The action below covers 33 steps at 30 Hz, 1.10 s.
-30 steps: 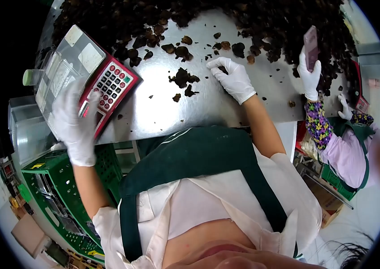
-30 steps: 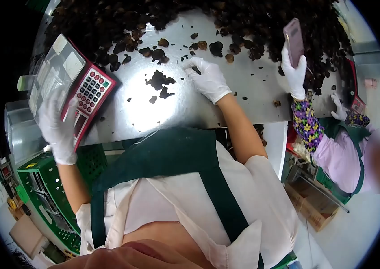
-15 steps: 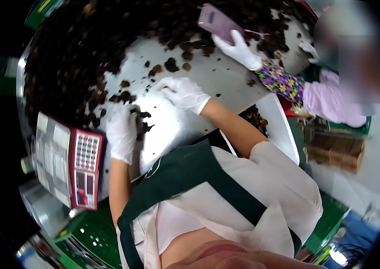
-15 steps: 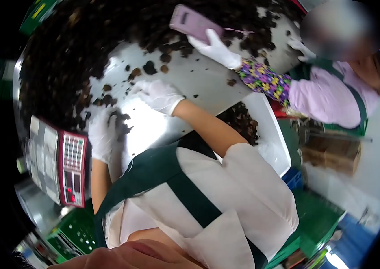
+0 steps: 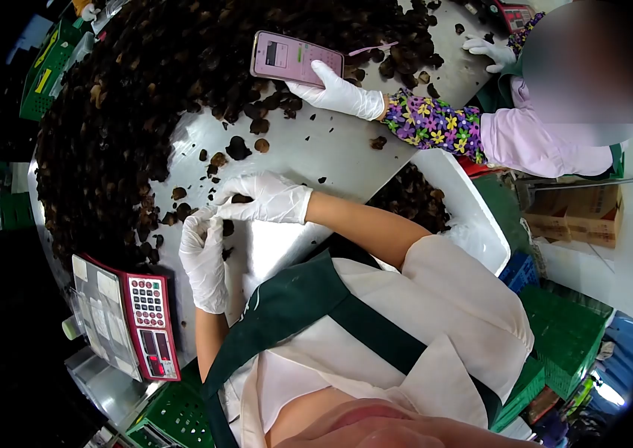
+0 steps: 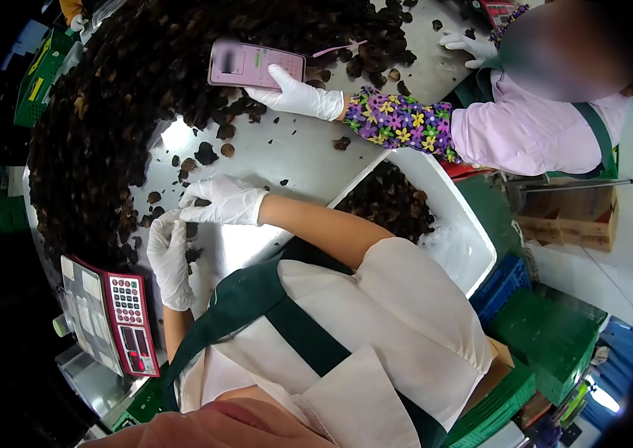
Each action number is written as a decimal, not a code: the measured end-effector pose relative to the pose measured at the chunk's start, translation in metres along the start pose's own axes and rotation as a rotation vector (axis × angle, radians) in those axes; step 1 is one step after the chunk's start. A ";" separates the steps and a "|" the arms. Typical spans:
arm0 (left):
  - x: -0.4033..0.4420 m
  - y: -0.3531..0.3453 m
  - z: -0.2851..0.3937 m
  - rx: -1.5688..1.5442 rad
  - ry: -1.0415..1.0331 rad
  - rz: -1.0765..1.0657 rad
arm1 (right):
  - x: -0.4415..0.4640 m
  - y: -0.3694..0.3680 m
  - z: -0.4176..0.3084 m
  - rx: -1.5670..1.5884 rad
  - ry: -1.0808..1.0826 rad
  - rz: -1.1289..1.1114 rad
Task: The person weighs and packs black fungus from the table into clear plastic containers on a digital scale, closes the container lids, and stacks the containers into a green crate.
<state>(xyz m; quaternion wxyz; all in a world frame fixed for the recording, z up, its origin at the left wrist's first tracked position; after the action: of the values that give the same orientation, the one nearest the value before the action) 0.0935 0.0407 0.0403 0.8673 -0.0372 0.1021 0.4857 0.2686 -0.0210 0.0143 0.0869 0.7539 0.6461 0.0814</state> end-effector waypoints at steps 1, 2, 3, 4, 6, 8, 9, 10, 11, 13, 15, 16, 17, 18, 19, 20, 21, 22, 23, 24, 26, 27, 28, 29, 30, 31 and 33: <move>0.001 -0.003 0.000 0.004 0.000 0.000 | 0.000 0.001 -0.005 0.018 0.028 -0.036; 0.002 -0.005 -0.002 -0.004 0.008 -0.043 | 0.001 0.001 -0.008 0.086 -0.050 -0.089; 0.003 -0.008 -0.003 -0.012 0.018 -0.085 | 0.002 0.001 -0.004 0.089 -0.049 -0.087; 0.004 -0.010 -0.005 -0.003 -0.029 -0.099 | 0.004 0.000 0.001 0.076 -0.013 -0.078; 0.009 -0.009 -0.016 0.004 -0.063 -0.083 | 0.007 0.000 0.004 0.104 0.049 -0.043; 0.011 -0.011 -0.017 0.008 -0.096 -0.064 | 0.011 0.008 0.000 0.115 -0.030 -0.124; 0.012 -0.013 -0.016 0.037 -0.079 -0.044 | 0.013 0.012 -0.002 0.122 -0.108 -0.203; 0.012 -0.014 -0.016 0.064 -0.062 -0.023 | 0.015 0.015 -0.003 0.066 -0.056 -0.193; 0.014 -0.015 -0.016 0.062 -0.062 -0.016 | 0.019 0.017 -0.001 0.065 -0.055 -0.200; 0.017 -0.015 -0.018 0.046 -0.027 0.013 | 0.027 0.018 0.006 0.076 -0.055 -0.248; 0.019 -0.019 -0.016 0.039 -0.048 0.027 | 0.034 0.015 0.019 0.115 -0.004 -0.254; 0.021 -0.021 -0.016 0.045 -0.060 0.033 | 0.036 0.014 0.027 0.215 -0.040 -0.268; 0.022 -0.023 -0.016 0.051 -0.072 0.041 | 0.036 0.016 0.028 0.314 -0.078 -0.284; 0.024 -0.025 -0.019 0.023 -0.097 0.045 | 0.038 0.017 0.030 0.337 -0.169 -0.317; 0.025 -0.027 -0.018 0.018 -0.095 0.056 | 0.037 0.019 0.031 0.334 -0.170 -0.329; 0.025 -0.029 -0.017 0.020 -0.114 0.043 | 0.035 0.025 0.020 0.239 -0.124 -0.299; 0.026 -0.031 -0.015 0.020 -0.135 0.029 | 0.034 0.031 0.015 0.142 -0.075 -0.267; 0.028 -0.033 -0.015 0.022 -0.151 0.013 | 0.039 0.025 0.028 0.219 -0.068 -0.283; 0.029 -0.036 -0.015 0.020 -0.151 0.017 | 0.040 0.024 0.031 0.218 -0.068 -0.288; 0.030 -0.038 -0.016 0.013 -0.138 0.028 | 0.041 0.024 0.033 0.217 -0.076 -0.253; 0.033 -0.041 -0.019 0.005 -0.125 0.043 | 0.042 0.026 0.036 0.220 -0.064 -0.179; 0.035 -0.041 -0.023 -0.020 -0.156 0.048 | 0.042 0.025 0.036 0.220 -0.065 -0.182; 0.036 -0.042 -0.025 -0.045 -0.187 0.052 | 0.042 0.025 0.036 0.244 -0.079 -0.171; 0.037 -0.044 -0.026 -0.046 -0.187 0.053 | 0.043 0.025 0.037 0.268 -0.093 -0.160; 0.037 -0.047 -0.024 -0.026 -0.223 0.029 | 0.043 0.025 0.037 0.267 -0.093 -0.161; 0.037 -0.050 -0.021 -0.005 -0.258 0.004 | 0.044 0.024 0.038 0.238 -0.109 -0.150; 0.034 -0.057 -0.014 -0.014 -0.246 0.019 | 0.043 0.024 0.038 0.210 -0.125 -0.140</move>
<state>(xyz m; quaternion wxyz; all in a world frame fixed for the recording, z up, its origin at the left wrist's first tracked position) 0.1577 0.0367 0.0171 0.8684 0.0174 -0.0080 0.4955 0.3075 0.0173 -0.0165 0.0532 0.7155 0.6954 -0.0402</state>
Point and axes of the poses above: each hand's wrist, its own x-axis towards the middle knuckle, its own y-axis out of the back of the hand, z = x × y, the point moved 3 cm from there along x, towards the middle knuckle, and after that the axes turned 1 degree about -x, right-handed, at the moved point
